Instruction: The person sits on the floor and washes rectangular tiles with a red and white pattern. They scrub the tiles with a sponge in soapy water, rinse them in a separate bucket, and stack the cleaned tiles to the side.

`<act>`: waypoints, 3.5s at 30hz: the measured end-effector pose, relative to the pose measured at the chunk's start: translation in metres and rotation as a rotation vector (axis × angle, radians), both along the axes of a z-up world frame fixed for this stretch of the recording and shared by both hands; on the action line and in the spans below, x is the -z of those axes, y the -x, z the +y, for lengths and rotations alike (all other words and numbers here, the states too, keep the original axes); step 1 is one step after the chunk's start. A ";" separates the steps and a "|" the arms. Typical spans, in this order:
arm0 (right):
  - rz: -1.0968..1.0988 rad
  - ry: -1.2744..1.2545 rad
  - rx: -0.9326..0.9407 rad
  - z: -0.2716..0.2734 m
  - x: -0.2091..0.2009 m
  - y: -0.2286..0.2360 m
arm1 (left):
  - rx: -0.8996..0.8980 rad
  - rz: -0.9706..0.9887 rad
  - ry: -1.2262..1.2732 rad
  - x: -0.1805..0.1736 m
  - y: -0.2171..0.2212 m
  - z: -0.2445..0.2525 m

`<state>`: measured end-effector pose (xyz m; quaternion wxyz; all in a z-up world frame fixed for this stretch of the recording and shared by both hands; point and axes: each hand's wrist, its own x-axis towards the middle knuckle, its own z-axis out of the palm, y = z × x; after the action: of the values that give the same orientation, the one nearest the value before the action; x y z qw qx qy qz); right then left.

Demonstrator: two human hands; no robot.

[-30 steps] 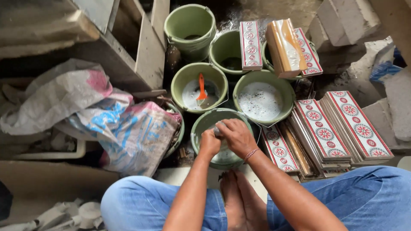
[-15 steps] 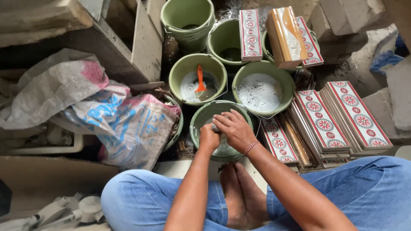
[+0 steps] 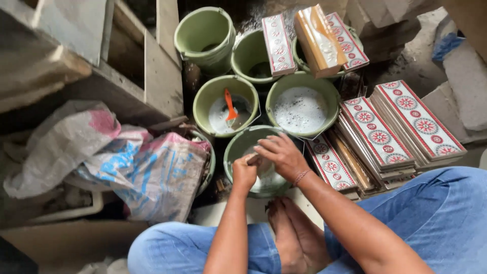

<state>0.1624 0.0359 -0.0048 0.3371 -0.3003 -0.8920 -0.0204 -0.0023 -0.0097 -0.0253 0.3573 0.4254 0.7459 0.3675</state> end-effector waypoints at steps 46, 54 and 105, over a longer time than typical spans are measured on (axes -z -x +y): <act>0.876 0.979 0.098 0.047 -0.051 -0.033 | -0.551 -1.529 -0.435 -0.017 0.052 -0.021; 0.266 0.598 0.115 0.021 -0.085 -0.024 | -0.111 0.482 -0.477 -0.026 0.016 -0.015; 0.710 1.059 0.154 -0.014 -0.066 0.021 | -0.115 -0.027 -0.044 -0.011 -0.004 -0.032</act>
<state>0.1416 0.0221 0.0614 0.4156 -0.4780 -0.5912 0.4993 0.0021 -0.0417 -0.0138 0.3360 0.3845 0.7561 0.4094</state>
